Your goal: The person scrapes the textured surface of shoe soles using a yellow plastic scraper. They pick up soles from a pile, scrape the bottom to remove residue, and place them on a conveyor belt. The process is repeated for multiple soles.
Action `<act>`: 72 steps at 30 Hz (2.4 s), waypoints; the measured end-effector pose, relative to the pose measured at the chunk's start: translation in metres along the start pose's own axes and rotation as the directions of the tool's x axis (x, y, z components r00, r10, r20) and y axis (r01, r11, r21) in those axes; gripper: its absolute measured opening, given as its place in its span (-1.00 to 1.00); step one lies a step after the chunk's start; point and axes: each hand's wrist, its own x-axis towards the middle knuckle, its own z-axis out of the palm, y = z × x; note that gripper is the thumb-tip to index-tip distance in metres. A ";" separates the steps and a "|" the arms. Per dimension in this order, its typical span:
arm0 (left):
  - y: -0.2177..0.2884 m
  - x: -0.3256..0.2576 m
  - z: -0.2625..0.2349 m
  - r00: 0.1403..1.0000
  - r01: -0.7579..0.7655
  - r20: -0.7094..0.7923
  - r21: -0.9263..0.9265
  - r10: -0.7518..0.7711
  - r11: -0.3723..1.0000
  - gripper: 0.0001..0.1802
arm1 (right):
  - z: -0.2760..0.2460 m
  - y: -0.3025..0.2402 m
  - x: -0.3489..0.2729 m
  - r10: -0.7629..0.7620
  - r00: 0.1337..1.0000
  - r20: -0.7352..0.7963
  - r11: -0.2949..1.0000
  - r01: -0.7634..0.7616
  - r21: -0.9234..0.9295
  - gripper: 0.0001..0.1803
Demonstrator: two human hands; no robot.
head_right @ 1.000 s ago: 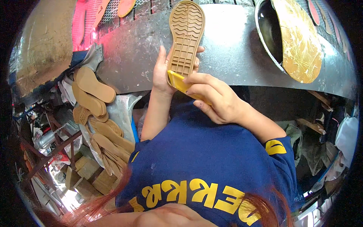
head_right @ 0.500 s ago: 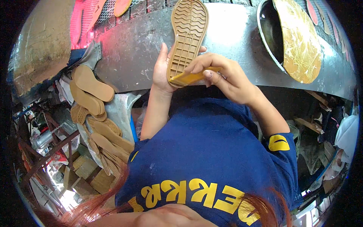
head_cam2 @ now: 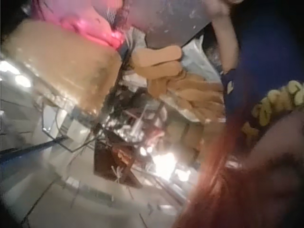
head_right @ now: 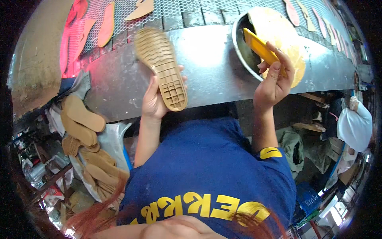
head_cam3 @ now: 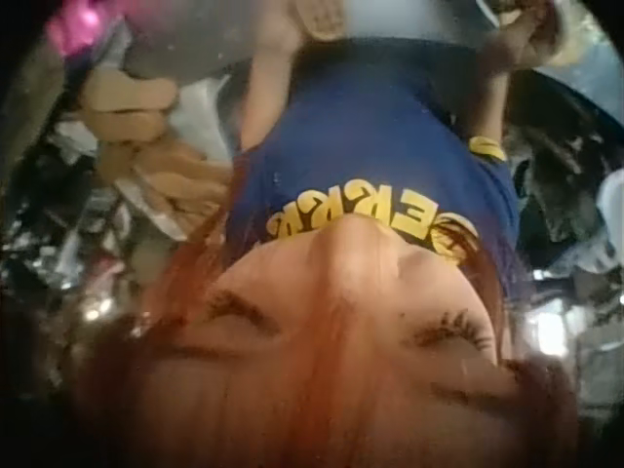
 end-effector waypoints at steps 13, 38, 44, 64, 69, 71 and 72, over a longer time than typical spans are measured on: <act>-0.021 -0.006 -0.002 0.830 -0.501 0.100 0.568 0.549 0.653 -0.28 | -0.011 0.014 -0.004 0.045 0.985 0.165 0.957 0.005 -0.291 -0.77; -0.011 -0.015 0.027 0.823 -0.373 0.089 0.830 0.562 0.415 -0.38 | 0.066 0.001 -0.065 0.075 0.938 0.339 0.990 -0.028 -0.141 -0.86; -0.010 -0.011 0.023 0.792 -0.436 0.162 0.825 0.588 0.360 -0.38 | 0.070 -0.025 -0.074 -0.026 0.853 0.522 0.999 0.034 -0.006 -0.79; -0.023 -0.014 0.018 0.773 -0.489 0.134 0.748 0.620 0.448 -0.25 | 0.103 -0.071 -0.086 -0.311 0.735 0.603 0.950 0.257 0.177 -0.67; -0.022 -0.017 0.020 0.776 -0.550 0.118 0.608 0.620 0.573 -0.22 | 0.097 -0.068 -0.078 -0.235 0.742 0.628 0.965 0.256 0.059 -0.66; -0.024 -0.018 0.017 0.776 -0.545 0.087 0.590 0.625 0.595 -0.22 | 0.096 -0.068 -0.079 -0.220 0.735 0.642 0.969 0.240 0.058 -0.65; -0.024 -0.016 0.016 0.757 -0.525 0.115 0.692 0.643 0.495 -0.22 | 0.096 -0.069 -0.080 -0.242 0.720 0.650 0.965 0.248 0.084 -0.65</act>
